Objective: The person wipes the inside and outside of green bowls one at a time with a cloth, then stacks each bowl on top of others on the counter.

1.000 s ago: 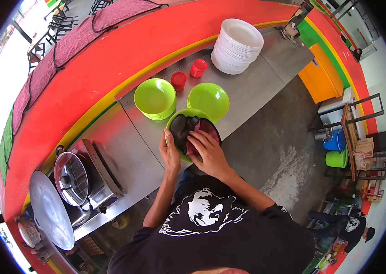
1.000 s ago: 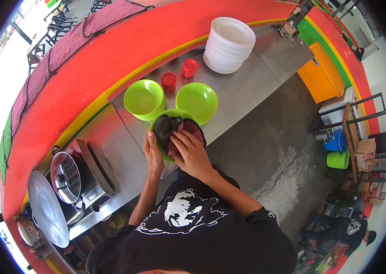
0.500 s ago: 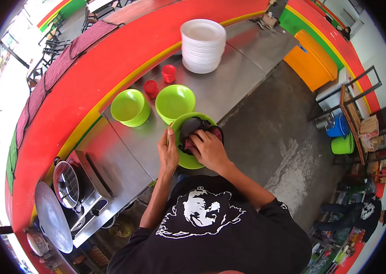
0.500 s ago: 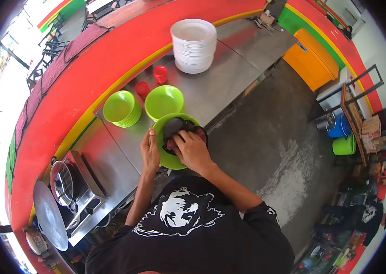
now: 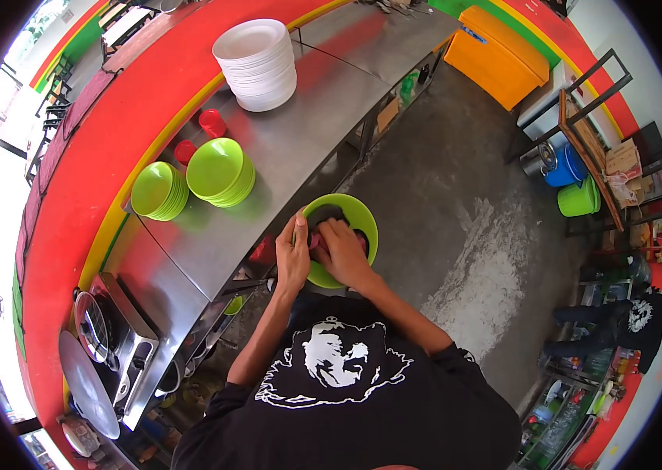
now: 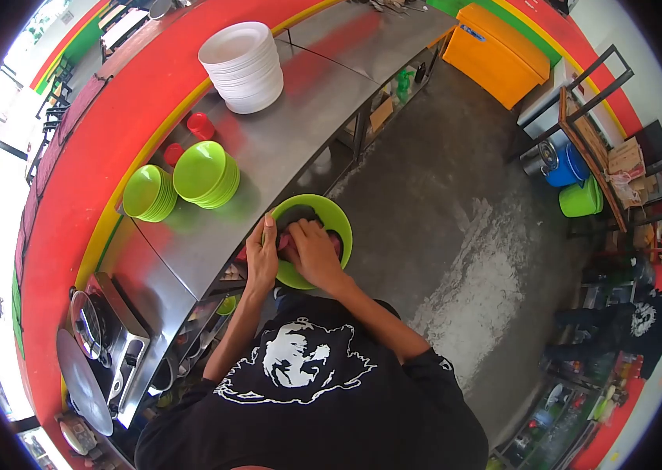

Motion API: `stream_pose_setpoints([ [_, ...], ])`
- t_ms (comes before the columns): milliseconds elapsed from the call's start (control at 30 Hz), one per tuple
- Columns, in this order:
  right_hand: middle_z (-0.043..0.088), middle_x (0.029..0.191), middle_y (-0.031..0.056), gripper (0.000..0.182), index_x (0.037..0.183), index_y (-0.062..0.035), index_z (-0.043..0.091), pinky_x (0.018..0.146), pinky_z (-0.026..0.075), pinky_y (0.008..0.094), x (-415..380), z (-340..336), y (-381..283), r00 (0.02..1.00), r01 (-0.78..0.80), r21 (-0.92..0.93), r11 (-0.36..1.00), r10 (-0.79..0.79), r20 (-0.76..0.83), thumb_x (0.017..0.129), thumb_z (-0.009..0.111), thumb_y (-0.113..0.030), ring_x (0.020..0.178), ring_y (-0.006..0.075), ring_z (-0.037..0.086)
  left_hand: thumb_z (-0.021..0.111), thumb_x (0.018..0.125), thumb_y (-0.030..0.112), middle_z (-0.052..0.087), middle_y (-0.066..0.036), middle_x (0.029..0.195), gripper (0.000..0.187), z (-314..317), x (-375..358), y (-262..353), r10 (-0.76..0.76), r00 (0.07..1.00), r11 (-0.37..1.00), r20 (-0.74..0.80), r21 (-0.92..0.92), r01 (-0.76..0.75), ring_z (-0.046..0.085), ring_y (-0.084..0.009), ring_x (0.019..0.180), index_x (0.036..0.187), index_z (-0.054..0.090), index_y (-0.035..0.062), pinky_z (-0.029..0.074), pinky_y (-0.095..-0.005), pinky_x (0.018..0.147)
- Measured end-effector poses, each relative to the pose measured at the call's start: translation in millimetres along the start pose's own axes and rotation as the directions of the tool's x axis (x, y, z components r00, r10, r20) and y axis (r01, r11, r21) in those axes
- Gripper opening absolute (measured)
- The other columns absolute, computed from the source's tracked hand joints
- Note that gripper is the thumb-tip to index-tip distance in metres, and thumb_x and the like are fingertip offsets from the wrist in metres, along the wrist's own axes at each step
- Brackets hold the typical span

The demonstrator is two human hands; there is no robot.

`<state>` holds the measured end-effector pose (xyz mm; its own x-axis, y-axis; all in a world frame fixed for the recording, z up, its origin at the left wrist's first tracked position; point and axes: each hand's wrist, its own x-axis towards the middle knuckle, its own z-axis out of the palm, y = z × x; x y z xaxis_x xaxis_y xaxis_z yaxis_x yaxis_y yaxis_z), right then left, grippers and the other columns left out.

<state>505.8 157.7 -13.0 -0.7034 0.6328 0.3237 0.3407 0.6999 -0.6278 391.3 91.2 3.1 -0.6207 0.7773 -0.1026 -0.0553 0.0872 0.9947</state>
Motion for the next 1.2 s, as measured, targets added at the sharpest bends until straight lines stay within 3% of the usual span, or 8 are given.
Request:
stream_pose_setpoints([
  [200,0.060,0.099,0.0117,0.023,0.099,-0.0065,0.058,0.086,0.045,0.0426,-42,-35,30,0.995,-0.035,-0.322,0.946,0.003,-0.097,0.081,0.070,-0.017,0.097,0.0305,0.060,0.050,0.110,0.029,0.071,-0.015,0.113,0.043,38,-33,1,0.110,0.994,0.981,-0.010,0.163,-0.107,0.062,-0.0154,0.107,0.132,0.061,-0.0058,0.048,-0.0321,0.097],
  [400,0.060,0.093,0.0149,0.023,0.098,-0.0037,0.058,0.081,0.047,0.0459,-80,-59,35,0.991,-0.041,-0.110,0.993,0.054,0.122,0.081,0.069,-0.014,0.088,0.0348,0.062,0.050,0.109,0.027,0.072,-0.017,0.113,0.041,56,-54,3,0.130,0.990,0.972,-0.057,0.202,-0.116,0.062,-0.0160,0.106,0.131,0.062,-0.0050,0.049,-0.0332,0.096],
  [500,0.059,0.091,0.0170,0.022,0.097,-0.0017,0.057,0.080,0.048,0.0478,-86,-44,28,0.996,-0.044,0.176,0.983,0.028,0.088,0.084,0.069,-0.014,0.085,0.0386,0.062,0.050,0.109,0.028,0.072,-0.017,0.112,0.040,62,-58,3,0.156,0.986,0.972,-0.060,0.189,-0.142,0.063,-0.0159,0.105,0.131,0.062,-0.0038,0.049,-0.0330,0.095],
  [600,0.058,0.094,0.0187,0.022,0.100,-0.0005,0.056,0.081,0.048,0.0483,-82,-41,10,0.976,-0.181,0.402,0.898,0.113,0.186,0.085,0.069,-0.011,0.090,0.0397,0.060,0.051,0.109,0.028,0.072,-0.016,0.108,0.039,52,-68,7,0.120,0.992,0.964,-0.033,0.244,-0.109,0.063,-0.0156,0.102,0.131,0.063,-0.0024,0.050,-0.0326,0.092],
  [700,0.057,0.100,0.0193,0.026,0.103,-0.0009,0.055,0.081,0.047,0.0491,-83,-26,0,0.998,-0.063,0.417,0.907,0.068,0.003,0.080,0.069,-0.003,0.092,0.0391,0.059,0.051,0.109,0.027,0.073,-0.014,0.104,0.038,44,-75,20,0.103,0.994,0.945,0.025,0.310,-0.106,0.063,-0.0154,0.098,0.130,0.064,-0.0013,0.051,-0.0322,0.089],
  [800,0.057,0.107,0.0184,0.037,0.107,0.0002,0.055,0.086,0.046,0.0486,-79,-24,2,0.987,0.043,0.119,0.992,-0.023,-0.161,0.073,0.069,0.003,0.096,0.0389,0.057,0.052,0.108,0.027,0.073,-0.014,0.103,0.037,36,-79,26,0.171,0.982,0.923,0.087,0.334,-0.190,0.064,-0.0156,0.097,0.130,0.065,-0.0012,0.051,-0.0316,0.088],
  [1000,0.057,0.106,0.0144,0.043,0.107,0.0003,0.060,0.088,0.047,0.0429,-69,-28,-6,0.987,0.110,-0.051,0.993,-0.115,-0.110,0.066,0.071,-0.001,0.100,0.0327,0.058,0.051,0.109,0.026,0.072,-0.015,0.113,0.039,9,-76,28,0.188,0.982,0.924,0.000,0.339,-0.177,0.062,-0.0163,0.105,0.132,0.062,-0.0039,0.047,-0.0308,0.096],
  [1200,0.061,0.110,0.0133,0.040,0.109,-0.0007,0.065,0.091,0.050,0.0415,-80,-25,-18,0.992,0.105,0.021,0.994,-0.104,-0.074,0.070,0.073,-0.006,0.100,0.0320,0.060,0.049,0.110,0.031,0.070,-0.010,0.112,0.043,-11,-83,25,0.214,0.964,0.936,-0.157,0.316,-0.156,0.060,-0.0144,0.104,0.130,0.063,-0.0041,0.047,-0.0287,0.094],
])
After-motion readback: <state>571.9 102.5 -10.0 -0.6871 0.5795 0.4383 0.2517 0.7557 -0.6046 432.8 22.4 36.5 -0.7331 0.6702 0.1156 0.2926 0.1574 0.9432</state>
